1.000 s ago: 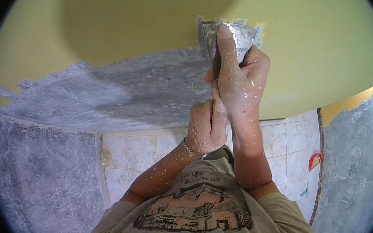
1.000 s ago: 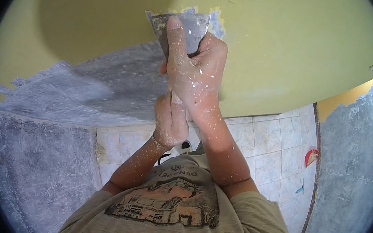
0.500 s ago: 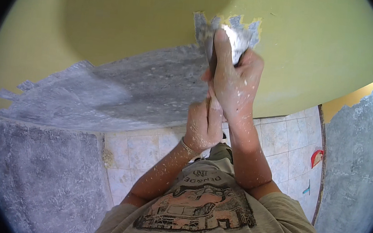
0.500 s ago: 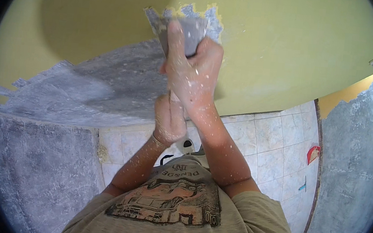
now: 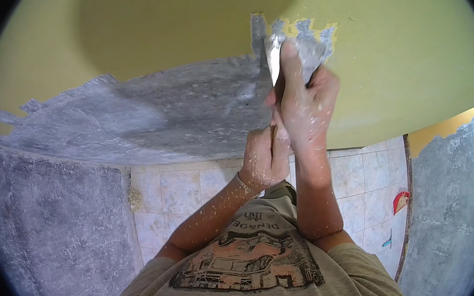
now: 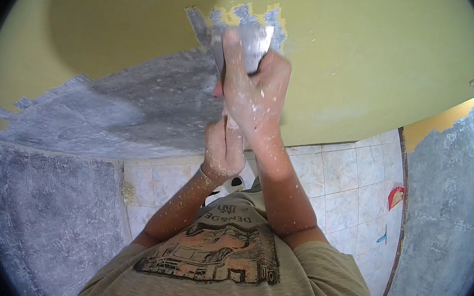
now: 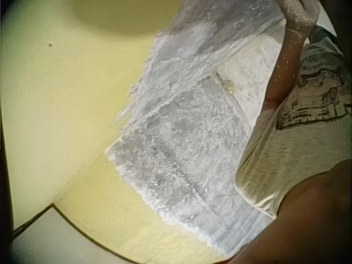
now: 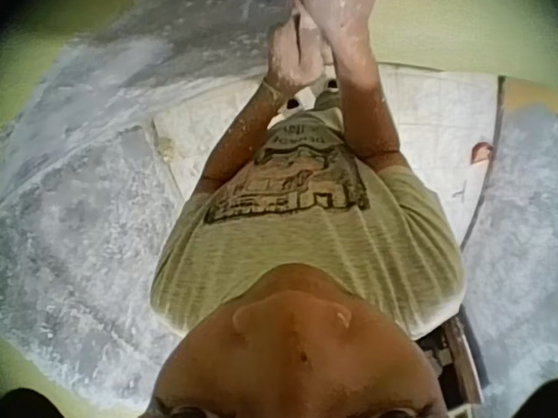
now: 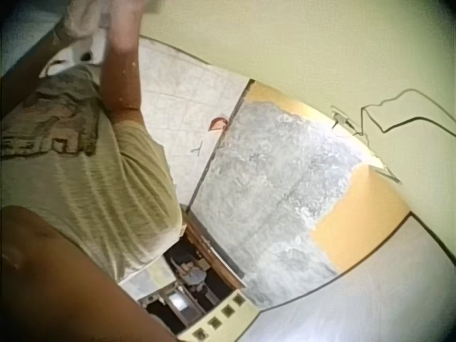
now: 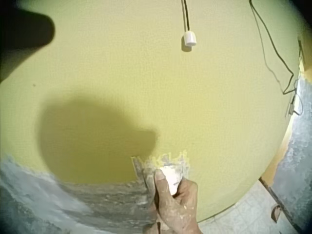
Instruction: The person scrapes old paint or plaster from a bathroom wall using a putty knife.
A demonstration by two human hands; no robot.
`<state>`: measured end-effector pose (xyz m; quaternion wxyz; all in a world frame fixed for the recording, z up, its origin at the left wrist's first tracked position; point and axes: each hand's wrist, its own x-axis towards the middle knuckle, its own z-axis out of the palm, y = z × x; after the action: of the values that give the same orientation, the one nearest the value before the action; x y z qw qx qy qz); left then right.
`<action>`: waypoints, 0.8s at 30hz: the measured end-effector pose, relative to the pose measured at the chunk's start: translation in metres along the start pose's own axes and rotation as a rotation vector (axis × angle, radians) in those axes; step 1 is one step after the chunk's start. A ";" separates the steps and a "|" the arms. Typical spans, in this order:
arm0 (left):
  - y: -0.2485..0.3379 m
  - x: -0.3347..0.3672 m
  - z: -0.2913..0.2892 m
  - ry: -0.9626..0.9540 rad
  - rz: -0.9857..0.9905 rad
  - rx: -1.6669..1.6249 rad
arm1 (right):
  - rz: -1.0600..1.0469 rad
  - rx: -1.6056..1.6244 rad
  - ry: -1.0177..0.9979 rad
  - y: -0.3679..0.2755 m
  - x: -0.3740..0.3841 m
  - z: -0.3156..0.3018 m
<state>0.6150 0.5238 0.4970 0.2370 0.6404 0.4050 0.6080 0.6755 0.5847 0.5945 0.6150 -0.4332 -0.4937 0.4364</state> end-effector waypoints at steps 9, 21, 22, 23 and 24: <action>0.017 0.012 -0.001 -0.002 -0.045 0.025 | -0.038 0.013 -0.026 -0.016 0.005 -0.001; 0.024 0.020 -0.002 0.004 -0.087 0.078 | -0.007 0.053 -0.052 -0.022 0.007 -0.003; 0.023 0.020 -0.003 0.004 -0.081 0.079 | -0.012 0.056 -0.051 -0.019 0.008 -0.002; 0.021 0.017 -0.004 0.002 -0.091 0.082 | -0.035 0.079 -0.059 -0.013 0.008 -0.001; 0.020 0.016 -0.005 0.001 -0.101 0.085 | -0.057 0.103 -0.068 -0.011 0.009 0.000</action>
<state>0.6139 0.5248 0.5231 0.2395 0.6284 0.4623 0.5779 0.6780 0.5907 0.6067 0.6318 -0.3716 -0.5033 0.4577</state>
